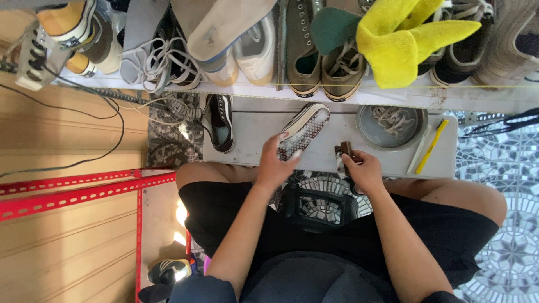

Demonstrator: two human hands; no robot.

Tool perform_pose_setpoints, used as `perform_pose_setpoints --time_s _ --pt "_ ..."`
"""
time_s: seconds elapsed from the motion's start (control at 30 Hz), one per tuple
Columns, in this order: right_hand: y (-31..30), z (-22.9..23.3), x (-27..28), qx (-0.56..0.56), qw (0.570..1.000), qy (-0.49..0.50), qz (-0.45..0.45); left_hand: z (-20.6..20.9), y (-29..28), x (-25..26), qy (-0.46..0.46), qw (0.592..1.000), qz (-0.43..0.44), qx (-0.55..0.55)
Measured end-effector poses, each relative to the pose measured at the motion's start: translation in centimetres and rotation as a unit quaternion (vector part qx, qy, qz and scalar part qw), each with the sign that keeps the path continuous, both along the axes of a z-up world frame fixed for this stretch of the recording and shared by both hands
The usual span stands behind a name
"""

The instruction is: Scrubbing the white rubber midsoles of a sneaker using a small brush and cleaning solution at a shoe repair station.

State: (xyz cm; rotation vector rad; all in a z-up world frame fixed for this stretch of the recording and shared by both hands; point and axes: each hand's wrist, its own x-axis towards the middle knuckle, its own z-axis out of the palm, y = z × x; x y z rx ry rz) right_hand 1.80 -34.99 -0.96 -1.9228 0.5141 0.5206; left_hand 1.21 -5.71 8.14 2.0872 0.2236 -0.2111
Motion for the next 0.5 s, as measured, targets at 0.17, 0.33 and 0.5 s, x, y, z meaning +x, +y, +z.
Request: perform_pose_setpoints --time_s 0.17,0.33,0.5 --pt "0.7 -0.2 0.0 -0.011 1.000 -0.010 0.011 9.2 -6.8 1.5 -0.134 0.958 -0.111 0.230" --pt "1.0 -1.6 -0.2 -0.017 1.000 -0.022 0.014 9.8 -10.7 4.2 -0.206 0.969 -0.031 0.131" --pt "1.4 -0.5 -0.6 0.000 0.998 -0.064 0.018 13.6 -13.6 9.7 -0.370 0.910 -0.008 0.186"
